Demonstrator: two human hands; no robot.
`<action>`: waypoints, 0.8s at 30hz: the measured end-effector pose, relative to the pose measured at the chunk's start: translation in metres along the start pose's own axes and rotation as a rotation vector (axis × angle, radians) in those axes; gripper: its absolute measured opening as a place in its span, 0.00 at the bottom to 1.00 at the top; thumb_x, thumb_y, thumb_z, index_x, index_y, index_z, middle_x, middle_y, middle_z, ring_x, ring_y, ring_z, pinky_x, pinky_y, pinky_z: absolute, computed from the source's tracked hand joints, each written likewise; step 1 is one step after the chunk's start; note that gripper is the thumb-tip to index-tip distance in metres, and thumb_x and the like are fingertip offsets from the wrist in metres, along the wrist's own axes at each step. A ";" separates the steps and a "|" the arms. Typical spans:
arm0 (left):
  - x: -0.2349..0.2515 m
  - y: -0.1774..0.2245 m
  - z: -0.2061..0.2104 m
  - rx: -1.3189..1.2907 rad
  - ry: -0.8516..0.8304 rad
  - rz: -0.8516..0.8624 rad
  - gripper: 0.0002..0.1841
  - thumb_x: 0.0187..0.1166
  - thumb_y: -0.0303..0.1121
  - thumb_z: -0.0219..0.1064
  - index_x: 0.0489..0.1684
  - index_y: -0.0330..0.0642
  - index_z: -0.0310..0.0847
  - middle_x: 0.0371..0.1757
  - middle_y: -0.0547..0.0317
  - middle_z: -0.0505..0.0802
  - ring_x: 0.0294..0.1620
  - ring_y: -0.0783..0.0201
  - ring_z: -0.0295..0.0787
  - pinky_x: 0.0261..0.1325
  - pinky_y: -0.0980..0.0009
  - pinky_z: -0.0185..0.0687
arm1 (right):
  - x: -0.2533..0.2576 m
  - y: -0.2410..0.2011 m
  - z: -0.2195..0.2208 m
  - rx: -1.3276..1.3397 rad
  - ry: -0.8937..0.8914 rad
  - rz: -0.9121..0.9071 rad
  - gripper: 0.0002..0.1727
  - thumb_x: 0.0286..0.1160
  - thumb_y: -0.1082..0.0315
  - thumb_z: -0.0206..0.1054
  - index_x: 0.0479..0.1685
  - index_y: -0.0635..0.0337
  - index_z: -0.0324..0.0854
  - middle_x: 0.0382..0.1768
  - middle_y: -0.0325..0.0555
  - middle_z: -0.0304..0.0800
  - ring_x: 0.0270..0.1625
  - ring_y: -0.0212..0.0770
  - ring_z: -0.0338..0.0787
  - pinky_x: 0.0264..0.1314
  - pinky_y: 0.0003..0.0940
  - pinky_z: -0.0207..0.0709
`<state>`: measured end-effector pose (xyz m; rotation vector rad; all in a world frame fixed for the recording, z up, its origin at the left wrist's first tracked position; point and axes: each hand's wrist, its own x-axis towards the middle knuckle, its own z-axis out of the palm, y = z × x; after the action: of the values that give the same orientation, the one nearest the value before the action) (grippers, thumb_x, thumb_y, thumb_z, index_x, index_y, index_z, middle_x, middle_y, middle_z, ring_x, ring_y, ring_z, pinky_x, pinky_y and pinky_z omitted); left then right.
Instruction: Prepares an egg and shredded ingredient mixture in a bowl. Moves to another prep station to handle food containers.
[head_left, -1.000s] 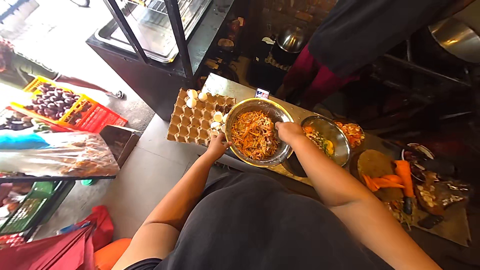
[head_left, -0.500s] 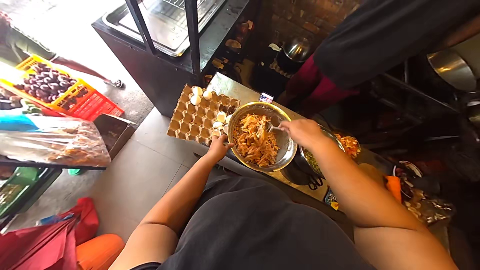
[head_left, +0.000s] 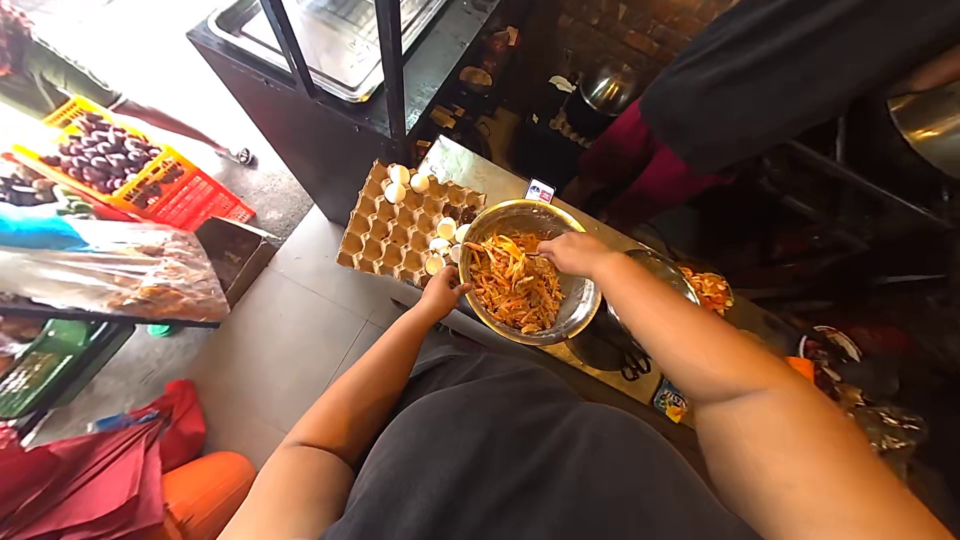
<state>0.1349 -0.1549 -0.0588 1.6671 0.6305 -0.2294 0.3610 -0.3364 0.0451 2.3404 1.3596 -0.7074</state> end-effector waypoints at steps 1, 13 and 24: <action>0.000 0.001 0.001 -0.009 -0.001 -0.004 0.21 0.85 0.35 0.68 0.70 0.34 0.72 0.55 0.41 0.88 0.48 0.50 0.91 0.52 0.50 0.89 | -0.012 0.006 -0.010 -0.015 -0.004 -0.014 0.17 0.94 0.60 0.54 0.68 0.46 0.86 0.56 0.59 0.94 0.63 0.65 0.91 0.66 0.70 0.79; -0.007 0.003 0.007 -0.027 -0.036 -0.047 0.20 0.87 0.34 0.64 0.72 0.34 0.68 0.57 0.37 0.86 0.51 0.46 0.90 0.51 0.47 0.89 | -0.047 -0.003 0.066 0.009 -0.061 0.433 0.20 0.77 0.74 0.65 0.68 0.58 0.83 0.53 0.66 0.92 0.56 0.70 0.92 0.53 0.71 0.83; -0.022 0.016 0.010 0.200 -0.059 -0.086 0.21 0.88 0.36 0.63 0.72 0.32 0.68 0.64 0.35 0.82 0.50 0.48 0.90 0.54 0.52 0.89 | -0.059 -0.038 0.073 0.624 -0.024 0.365 0.19 0.94 0.59 0.53 0.71 0.52 0.85 0.63 0.59 0.91 0.70 0.61 0.88 0.73 0.68 0.74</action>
<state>0.1268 -0.1719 -0.0365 1.8193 0.6529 -0.4135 0.2856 -0.3978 0.0180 2.9232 0.7177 -1.1568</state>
